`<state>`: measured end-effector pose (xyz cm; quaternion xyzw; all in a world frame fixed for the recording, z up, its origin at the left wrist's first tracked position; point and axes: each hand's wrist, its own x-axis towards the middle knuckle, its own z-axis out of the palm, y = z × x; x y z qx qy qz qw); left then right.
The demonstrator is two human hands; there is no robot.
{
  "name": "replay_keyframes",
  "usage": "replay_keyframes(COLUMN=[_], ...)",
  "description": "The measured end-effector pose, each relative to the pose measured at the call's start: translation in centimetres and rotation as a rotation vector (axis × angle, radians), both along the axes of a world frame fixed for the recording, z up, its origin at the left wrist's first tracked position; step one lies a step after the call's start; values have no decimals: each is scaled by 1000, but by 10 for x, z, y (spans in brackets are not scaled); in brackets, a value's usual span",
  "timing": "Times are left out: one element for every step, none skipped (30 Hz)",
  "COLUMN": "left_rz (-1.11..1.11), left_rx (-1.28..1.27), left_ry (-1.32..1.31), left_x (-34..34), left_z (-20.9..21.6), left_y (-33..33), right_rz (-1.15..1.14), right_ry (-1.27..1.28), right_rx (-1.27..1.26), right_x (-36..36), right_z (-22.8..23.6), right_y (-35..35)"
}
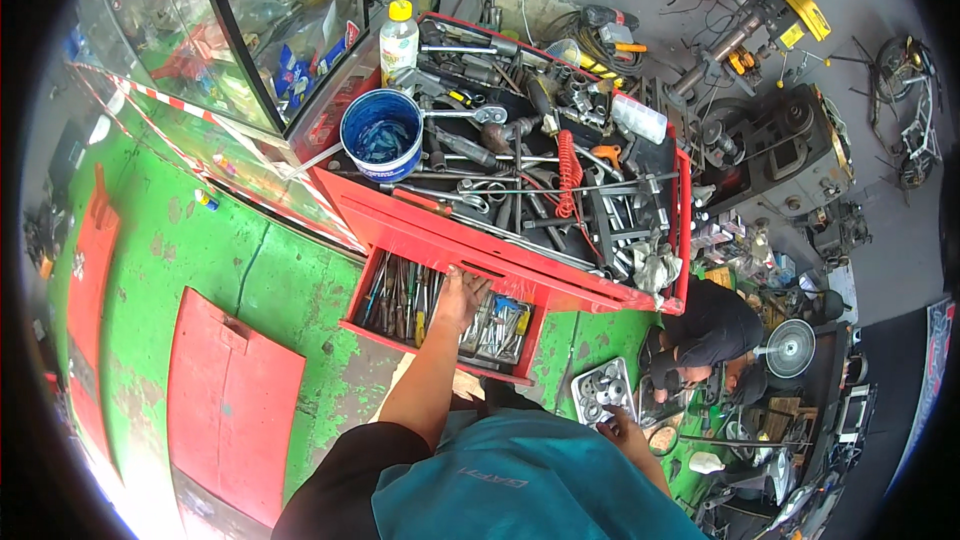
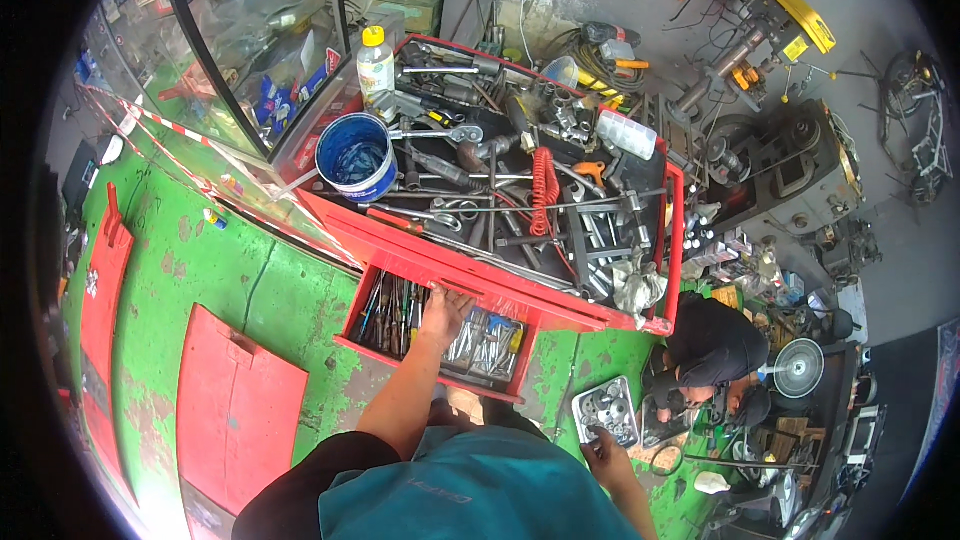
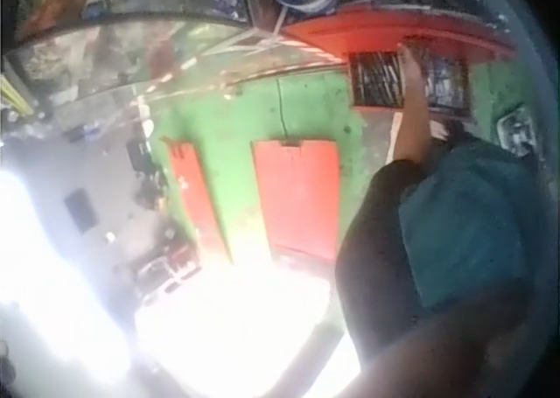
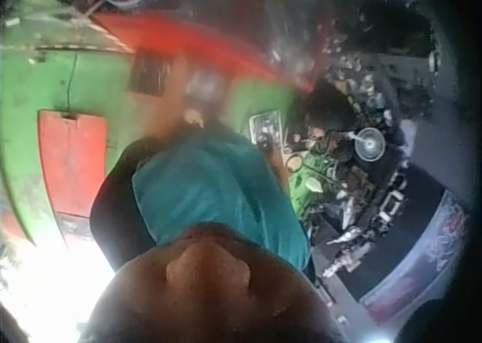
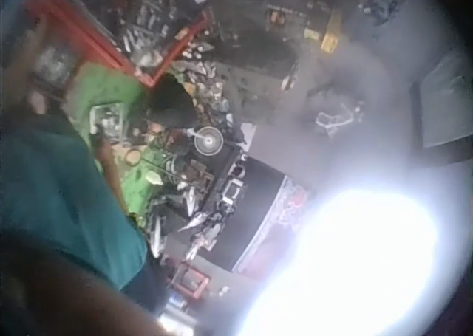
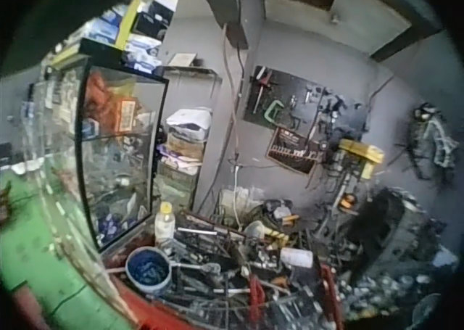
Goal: The person retrieves a socket wrench from a red tool chest and uses it to tighten bolts on a metal bracket clamped in a vise. They repeatedly adjust the tool and the bracket, working on the assembly in a cluttered workshop environment.
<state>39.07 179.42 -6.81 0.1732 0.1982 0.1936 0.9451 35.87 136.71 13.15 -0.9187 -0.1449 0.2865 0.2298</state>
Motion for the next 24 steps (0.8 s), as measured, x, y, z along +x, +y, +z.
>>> replay_keyframes(left_rz=[-2,7,16,24,19,16,19,22,31,30,21,-3,-21,-19,-14,-8,-26,32,63,84,104,98,83,72], left_rx=[3,3,-5,-15,-15,-13,-28,-20,-27,-40,-32,-29,-66,-24,-21,-20,-55,-63,-16,5,18,-44,-53,-66], left_ry=[27,16,37,60,58,54,77,60,70,93,108,140,198,150,130,113,176,220,148,119,98,91,130,163], left_x=[1,1,1,0,0,0,0,0,0,0,-1,-4,-4,-6,-7,-7,-8,-7,-7,-4,-4,-5,-4,-8], left_z=[-3,-6,-8,-9,-10,-10,-9,-8,-6,-5,-3,-1,1,4,6,9,13,17,20,24,28,30,32,32], left_y=[0,0,1,0,0,0,-1,-1,-1,-1,0,0,1,3,3,3,4,2,3,3,1,1,2,2], right_rz=[-17,-80,-91,-109,-164,-184,-239,-216,-157,-247,-263,-348,-390,-429,-476,-544,-677,-718,-635,-620,-616,-624,-620,-610], right_ry=[18,127,179,245,310,492,681,815,968,1055,1195,1187,1220,1251,1276,1294,1282,1294,1324,1307,1290,1297,1308,1337], right_rx=[-16,5,118,228,268,470,603,709,863,868,975,979,1044,1111,1139,1152,1127,1103,1160,1165,1161,1162,1161,1172], right_x=[2,6,15,23,31,40,50,61,68,73,76,76,77,81,83,83,81,82,81,81,81,81,84,86], right_z=[5,12,14,16,19,19,17,13,8,1,-6,-12,-19,-23,-27,-29,-30,-30,-29,-28,-26,-24,-22,-20], right_y=[7,15,33,54,78,107,142,178,213,248,277,301,322,337,345,352,355,359,359,360,360,358,358,357])
